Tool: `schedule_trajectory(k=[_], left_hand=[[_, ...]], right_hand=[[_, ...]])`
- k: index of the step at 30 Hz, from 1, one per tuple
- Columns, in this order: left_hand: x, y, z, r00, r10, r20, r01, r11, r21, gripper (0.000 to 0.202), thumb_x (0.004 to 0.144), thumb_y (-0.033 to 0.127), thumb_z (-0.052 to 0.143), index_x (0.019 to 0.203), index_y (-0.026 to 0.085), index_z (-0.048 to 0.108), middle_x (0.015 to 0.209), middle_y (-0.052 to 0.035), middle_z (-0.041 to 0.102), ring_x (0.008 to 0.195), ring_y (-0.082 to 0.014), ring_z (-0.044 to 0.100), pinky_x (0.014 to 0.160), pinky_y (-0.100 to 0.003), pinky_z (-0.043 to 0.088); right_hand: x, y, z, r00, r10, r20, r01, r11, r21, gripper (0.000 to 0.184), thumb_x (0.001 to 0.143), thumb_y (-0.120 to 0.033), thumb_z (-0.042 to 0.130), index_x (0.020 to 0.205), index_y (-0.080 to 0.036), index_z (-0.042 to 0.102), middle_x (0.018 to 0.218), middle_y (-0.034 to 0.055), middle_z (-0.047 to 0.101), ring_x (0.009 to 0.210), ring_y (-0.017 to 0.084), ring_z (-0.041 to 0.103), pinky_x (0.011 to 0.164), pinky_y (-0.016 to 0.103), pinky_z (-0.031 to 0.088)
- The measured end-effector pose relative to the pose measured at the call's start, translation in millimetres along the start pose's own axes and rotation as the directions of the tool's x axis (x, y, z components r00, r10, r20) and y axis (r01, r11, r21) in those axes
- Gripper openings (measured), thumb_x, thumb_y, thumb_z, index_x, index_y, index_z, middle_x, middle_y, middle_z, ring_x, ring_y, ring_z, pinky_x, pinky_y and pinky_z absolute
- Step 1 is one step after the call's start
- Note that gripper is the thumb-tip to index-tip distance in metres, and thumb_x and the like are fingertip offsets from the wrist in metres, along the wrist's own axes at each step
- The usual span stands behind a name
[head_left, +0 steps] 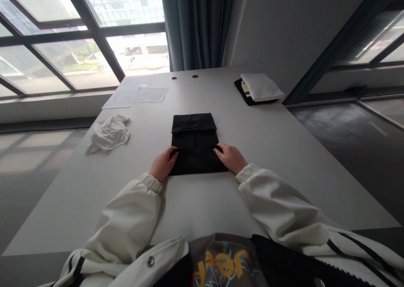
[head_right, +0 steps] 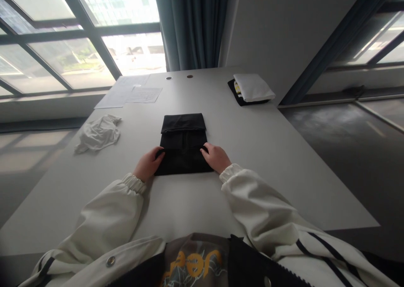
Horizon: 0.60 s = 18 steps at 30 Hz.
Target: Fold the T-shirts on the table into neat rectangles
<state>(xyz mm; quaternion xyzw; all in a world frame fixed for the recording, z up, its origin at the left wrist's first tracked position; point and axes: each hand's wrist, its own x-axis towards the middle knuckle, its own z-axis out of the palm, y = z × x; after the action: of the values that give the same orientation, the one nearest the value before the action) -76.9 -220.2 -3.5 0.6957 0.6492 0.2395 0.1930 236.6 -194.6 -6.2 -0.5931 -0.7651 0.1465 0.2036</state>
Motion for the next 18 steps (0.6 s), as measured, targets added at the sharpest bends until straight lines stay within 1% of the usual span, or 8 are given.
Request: schedule_trajectory(k=[3, 6, 8, 14, 16, 18], left_hand=[[7.1, -0.3, 2.1, 1.0, -0.013, -0.004, 0.014, 0.996, 0.086, 0.032, 0.103, 0.042, 0.052, 0.128, 0.027, 0.067, 0.104, -0.0076, 0.079, 0.097, -0.0298, 0.075, 0.084, -0.037, 0.054], [13.5, 0.0, 3.1, 1.0, -0.015, -0.015, 0.017, 0.989, 0.15, 0.034, 0.105, 0.042, 0.05, 0.133, 0.028, 0.064, 0.104, -0.0082, 0.079, 0.097, -0.0304, 0.075, 0.084, -0.037, 0.054], [17.3, 0.3, 3.6, 1.0, -0.003, -0.018, 0.006, 0.982, 0.189, 0.034, 0.106, 0.042, 0.049, 0.133, 0.028, 0.064, 0.107, -0.0088, 0.079, 0.099, -0.0308, 0.075, 0.086, -0.038, 0.054], [32.3, -5.6, 7.4, 0.995, 0.094, -0.026, -0.084, 0.96, 0.268, 0.028, 0.104, 0.038, 0.053, 0.126, 0.027, 0.067, 0.124, -0.0087, 0.075, 0.106, -0.0294, 0.073, 0.09, -0.039, 0.055], [37.8, -9.2, 7.4, 0.992, 0.126, -0.014, -0.117, 0.956, 0.268, 0.029, 0.103, 0.041, 0.056, 0.127, 0.027, 0.066, 0.129, -0.0086, 0.072, 0.109, -0.0292, 0.072, 0.092, -0.039, 0.056], [40.8, -9.7, 5.2, 0.99, 0.144, -0.014, -0.135, 0.955, 0.265, 0.034, 0.101, 0.043, 0.06, 0.131, 0.026, 0.064, 0.132, -0.0095, 0.069, 0.11, -0.0295, 0.071, 0.093, -0.04, 0.057]], right_hand=[[4.9, 1.8, 1.8, 1.0, 0.018, 0.002, -0.018, 0.994, -0.105, 0.023, 0.104, -0.036, 0.055, 0.108, -0.022, 0.073, 0.093, 0.011, 0.079, 0.083, 0.028, 0.073, 0.071, 0.033, 0.043], [10.2, 1.7, 1.1, 1.0, 0.022, -0.015, -0.024, 0.987, -0.159, 0.028, 0.106, -0.039, 0.053, 0.116, -0.022, 0.073, 0.093, 0.0111, 0.08, 0.082, 0.028, 0.073, 0.071, 0.033, 0.044], [13.3, 0.0, -0.1, 1.0, 0.027, -0.011, -0.028, 0.978, -0.204, 0.03, 0.107, -0.04, 0.052, 0.12, -0.022, 0.072, 0.093, 0.0113, 0.08, 0.082, 0.028, 0.073, 0.071, 0.033, 0.044], [21.0, -5.7, -1.8, 0.995, 0.065, 0.073, -0.037, 0.942, -0.333, 0.031, 0.107, -0.042, 0.051, 0.12, -0.021, 0.07, 0.097, 0.0118, 0.079, 0.088, 0.027, 0.074, 0.074, 0.031, 0.046], [22.8, -5.2, -1.8, 0.994, 0.076, 0.072, -0.047, 0.94, -0.339, 0.032, 0.106, -0.044, 0.052, 0.121, -0.021, 0.069, 0.097, 0.0116, 0.079, 0.088, 0.028, 0.073, 0.074, 0.032, 0.047], [22.7, -5.1, -2.3, 0.996, 0.076, 0.041, -0.059, 0.946, -0.318, 0.032, 0.105, -0.044, 0.054, 0.122, -0.02, 0.068, 0.099, 0.0116, 0.078, 0.088, 0.028, 0.072, 0.075, 0.033, 0.049]])
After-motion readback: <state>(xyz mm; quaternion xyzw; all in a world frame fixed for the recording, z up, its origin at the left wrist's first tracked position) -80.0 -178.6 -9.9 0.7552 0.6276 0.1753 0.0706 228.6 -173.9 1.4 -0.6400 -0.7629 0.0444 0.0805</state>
